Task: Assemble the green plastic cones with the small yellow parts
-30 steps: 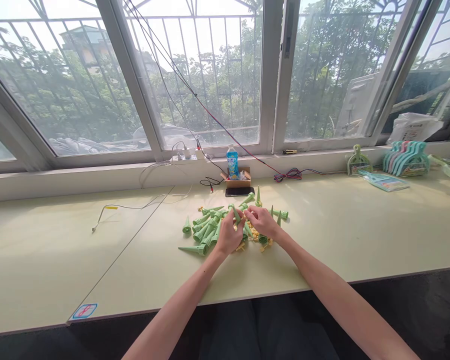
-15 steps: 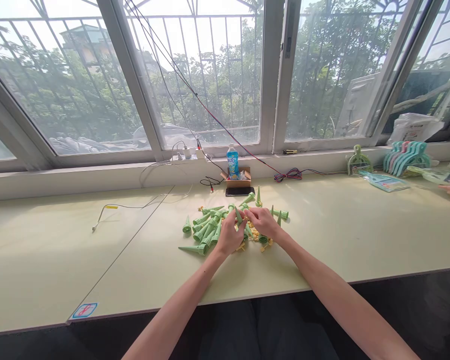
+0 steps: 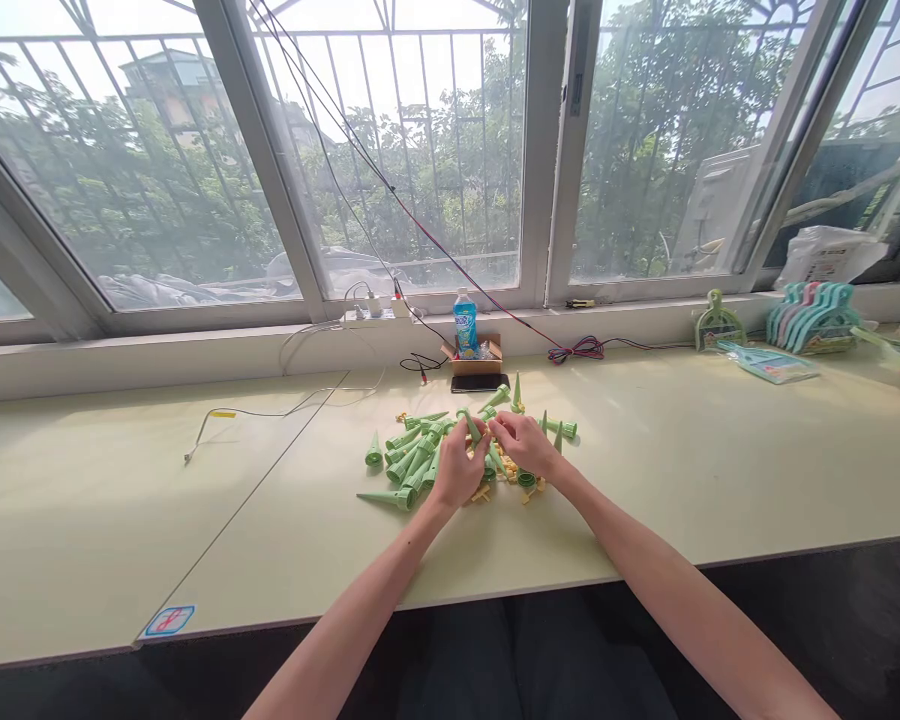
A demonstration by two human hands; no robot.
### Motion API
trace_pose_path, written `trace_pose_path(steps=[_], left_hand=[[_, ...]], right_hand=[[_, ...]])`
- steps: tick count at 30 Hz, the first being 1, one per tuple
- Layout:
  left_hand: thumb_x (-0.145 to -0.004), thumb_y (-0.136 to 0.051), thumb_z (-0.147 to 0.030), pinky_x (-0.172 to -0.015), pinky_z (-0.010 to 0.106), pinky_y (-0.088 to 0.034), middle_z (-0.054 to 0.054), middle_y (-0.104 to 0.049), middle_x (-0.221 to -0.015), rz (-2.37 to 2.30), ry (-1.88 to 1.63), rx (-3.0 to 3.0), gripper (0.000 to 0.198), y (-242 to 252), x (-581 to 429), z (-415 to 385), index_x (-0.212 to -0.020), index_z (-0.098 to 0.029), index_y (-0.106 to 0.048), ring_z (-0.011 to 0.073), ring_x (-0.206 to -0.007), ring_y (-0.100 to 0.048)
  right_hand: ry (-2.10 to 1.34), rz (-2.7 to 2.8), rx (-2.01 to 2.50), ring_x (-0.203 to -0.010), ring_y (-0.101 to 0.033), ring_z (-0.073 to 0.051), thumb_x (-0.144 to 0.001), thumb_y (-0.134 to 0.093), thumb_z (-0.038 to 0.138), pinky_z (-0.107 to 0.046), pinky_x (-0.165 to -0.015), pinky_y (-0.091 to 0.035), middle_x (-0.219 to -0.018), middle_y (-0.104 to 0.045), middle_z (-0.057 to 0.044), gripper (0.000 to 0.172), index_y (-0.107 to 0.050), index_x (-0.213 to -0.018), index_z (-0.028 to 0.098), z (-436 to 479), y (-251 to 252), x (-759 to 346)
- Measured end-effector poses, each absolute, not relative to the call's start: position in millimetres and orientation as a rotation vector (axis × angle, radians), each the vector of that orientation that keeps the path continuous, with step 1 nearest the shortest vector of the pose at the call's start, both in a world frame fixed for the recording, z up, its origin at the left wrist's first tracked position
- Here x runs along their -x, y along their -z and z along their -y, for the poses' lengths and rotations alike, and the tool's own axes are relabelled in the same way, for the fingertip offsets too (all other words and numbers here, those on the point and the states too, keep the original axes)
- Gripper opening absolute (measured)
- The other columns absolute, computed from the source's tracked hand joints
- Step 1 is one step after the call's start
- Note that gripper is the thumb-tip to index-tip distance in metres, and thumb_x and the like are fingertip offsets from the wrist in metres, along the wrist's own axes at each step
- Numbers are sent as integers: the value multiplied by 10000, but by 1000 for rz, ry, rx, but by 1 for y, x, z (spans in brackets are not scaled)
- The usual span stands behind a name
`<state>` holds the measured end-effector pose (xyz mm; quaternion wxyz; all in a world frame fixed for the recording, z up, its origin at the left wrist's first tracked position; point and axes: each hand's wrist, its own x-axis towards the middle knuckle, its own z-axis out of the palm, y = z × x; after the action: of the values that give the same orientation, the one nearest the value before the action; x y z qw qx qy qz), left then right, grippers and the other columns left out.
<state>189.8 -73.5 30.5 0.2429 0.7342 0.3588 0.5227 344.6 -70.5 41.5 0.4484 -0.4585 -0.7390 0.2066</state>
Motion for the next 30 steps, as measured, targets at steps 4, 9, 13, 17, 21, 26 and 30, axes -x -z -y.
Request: trace_pose_path(steps=[4, 9, 13, 17, 21, 26, 30], left_hand=[[-900, -549, -301, -776, 288, -558, 26, -639, -883, -972, -1424, -2009, 111, -33, -190, 75, -923, -195, -573, 133, -771, -621], [-894, -549, -287, -770, 286, -558, 27, -634, -871, -976, -1412, -2005, 100, -32, -190, 75, -921, -195, -575, 134, -773, -616], [-890, -550, -296, -789, 292, -554, 33, -633, -888, -974, -1396, -2003, 109, -30, -190, 74, -928, -197, -577, 141, -802, -615], [-895, -541, -298, -801, 295, -549, 34, -626, -898, -954, -1391, -2003, 109, -29, -189, 74, -922, -198, -575, 144, -825, -605], [-900, -534, -295, -796, 296, -546, 38, -620, -909, -929, -1387, -2008, 113, -28, -189, 73, -931, -196, -577, 150, -844, -602], [-901, -531, -283, -815, 301, -542, 40, -632, -917, -961, -1393, -2018, 107, -28, -189, 72, -947, -198, -578, 152, -856, -608], [-898, -533, -285, -812, 301, -543, 36, -640, -916, -982, -1404, -2011, 106, -28, -189, 73, -949, -205, -580, 153, -847, -619]], right_hand=[[-478, 1829, 1133, -529, -339, -113, -940, -420, 410, -262, -531, -261, -542, -372, 43, 382, -364, -622, 205, 70, -42, -344], [-439, 1838, 1138, -532, -317, -115, -940, -409, 407, -268, -529, -246, -537, -346, 38, 407, -316, -598, 207, 71, -43, -344], [-413, 1845, 1148, -529, -298, -115, -942, -397, 415, -275, -523, -230, -526, -323, 33, 431, -281, -583, 205, 71, -44, -345], [-411, 1860, 1141, -528, -283, -114, -949, -383, 421, -277, -527, -224, -522, -300, 35, 448, -274, -575, 201, 72, -43, -345], [-415, 1862, 1147, -527, -275, -112, -953, -376, 431, -277, -530, -219, -523, -288, 36, 458, -265, -573, 201, 72, -43, -346], [-426, 1840, 1148, -531, -287, -111, -955, -384, 451, -271, -529, -231, -526, -309, 38, 462, -294, -577, 201, 70, -42, -345], [-474, 1820, 1141, -529, -319, -112, -948, -401, 475, -262, -525, -256, -532, -357, 41, 431, -365, -615, 204, 71, -43, -344]])
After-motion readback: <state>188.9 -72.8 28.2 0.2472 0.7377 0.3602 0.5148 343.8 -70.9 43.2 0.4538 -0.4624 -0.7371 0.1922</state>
